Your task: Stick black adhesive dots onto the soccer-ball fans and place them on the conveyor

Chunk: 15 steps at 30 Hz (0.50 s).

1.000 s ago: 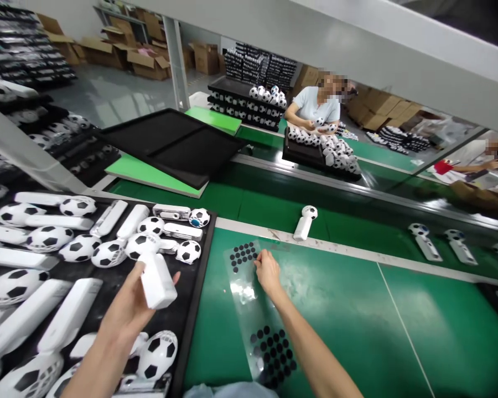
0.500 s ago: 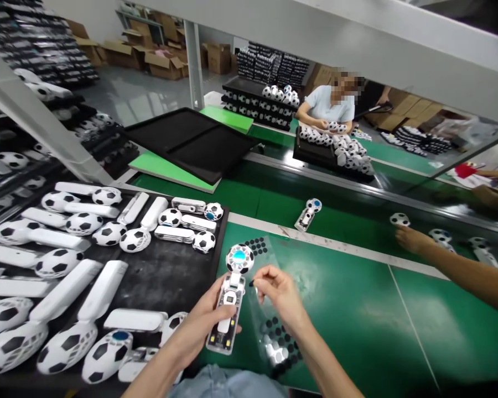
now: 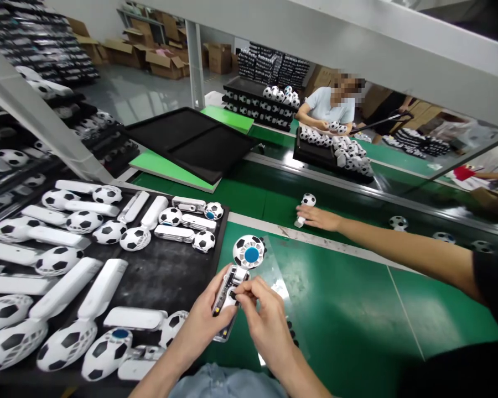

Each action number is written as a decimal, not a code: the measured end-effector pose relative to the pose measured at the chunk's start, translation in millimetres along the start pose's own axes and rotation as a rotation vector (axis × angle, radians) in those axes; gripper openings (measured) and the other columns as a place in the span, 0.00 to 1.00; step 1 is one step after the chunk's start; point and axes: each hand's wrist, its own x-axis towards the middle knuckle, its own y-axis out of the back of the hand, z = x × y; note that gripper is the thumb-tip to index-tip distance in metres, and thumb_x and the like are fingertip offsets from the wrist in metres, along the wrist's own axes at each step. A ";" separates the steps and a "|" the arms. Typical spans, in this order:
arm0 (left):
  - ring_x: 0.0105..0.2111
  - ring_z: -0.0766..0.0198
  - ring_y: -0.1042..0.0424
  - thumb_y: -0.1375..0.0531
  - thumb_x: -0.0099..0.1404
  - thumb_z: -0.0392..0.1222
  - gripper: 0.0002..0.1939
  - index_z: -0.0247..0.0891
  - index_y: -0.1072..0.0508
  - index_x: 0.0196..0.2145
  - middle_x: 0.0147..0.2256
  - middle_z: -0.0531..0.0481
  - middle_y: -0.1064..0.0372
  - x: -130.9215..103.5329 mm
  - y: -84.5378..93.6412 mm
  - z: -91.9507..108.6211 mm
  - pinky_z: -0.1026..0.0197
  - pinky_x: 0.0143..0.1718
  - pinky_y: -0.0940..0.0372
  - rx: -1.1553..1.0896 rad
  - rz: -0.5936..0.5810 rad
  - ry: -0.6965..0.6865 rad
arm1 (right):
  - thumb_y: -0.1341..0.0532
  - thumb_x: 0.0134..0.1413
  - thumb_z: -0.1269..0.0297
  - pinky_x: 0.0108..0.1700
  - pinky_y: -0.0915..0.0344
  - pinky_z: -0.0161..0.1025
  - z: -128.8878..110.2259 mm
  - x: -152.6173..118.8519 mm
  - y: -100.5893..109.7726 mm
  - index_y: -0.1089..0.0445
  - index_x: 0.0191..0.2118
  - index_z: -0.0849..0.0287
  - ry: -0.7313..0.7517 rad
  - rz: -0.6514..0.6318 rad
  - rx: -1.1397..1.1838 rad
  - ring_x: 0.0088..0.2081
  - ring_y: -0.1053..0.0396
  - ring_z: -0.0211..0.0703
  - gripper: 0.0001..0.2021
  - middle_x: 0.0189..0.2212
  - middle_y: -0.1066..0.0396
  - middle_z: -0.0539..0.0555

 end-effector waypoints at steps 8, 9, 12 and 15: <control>0.59 0.54 0.43 0.43 0.56 0.39 0.34 0.37 0.43 0.60 0.60 0.45 0.43 0.3 3.4 -6.2 0.58 0.58 0.44 0.100 -0.012 -0.026 | 0.48 0.55 0.74 0.31 0.42 0.33 -3.2 -0.3 -4.3 0.34 0.30 0.56 0.006 -0.005 -0.079 0.29 0.36 0.37 0.08 0.28 0.35 0.49; 0.59 0.54 0.43 0.43 0.56 0.40 0.34 0.36 0.43 0.60 0.60 0.44 0.43 0.3 3.0 -5.1 0.59 0.58 0.44 0.096 -0.012 -0.029 | 0.48 0.55 0.74 0.31 0.42 0.33 -3.3 -0.4 -4.5 0.33 0.30 0.56 0.012 -0.008 -0.084 0.29 0.36 0.37 0.08 0.28 0.35 0.49; 0.59 0.54 0.43 0.43 0.55 0.40 0.35 0.33 0.44 0.60 0.60 0.43 0.44 0.7 1.8 0.1 0.60 0.59 0.45 0.116 -0.018 -0.021 | 0.48 0.56 0.74 0.31 0.41 0.33 -3.4 -0.4 -4.8 0.33 0.31 0.56 0.019 -0.009 -0.089 0.29 0.36 0.37 0.09 0.27 0.35 0.49; 0.59 0.54 0.43 0.43 0.55 0.40 0.35 0.32 0.45 0.60 0.60 0.42 0.44 0.9 0.7 5.7 0.60 0.58 0.44 0.132 -0.018 -0.001 | 0.49 0.56 0.73 0.32 0.40 0.34 -3.2 -0.1 -5.0 0.33 0.32 0.56 0.021 0.004 -0.090 0.30 0.35 0.38 0.09 0.29 0.34 0.50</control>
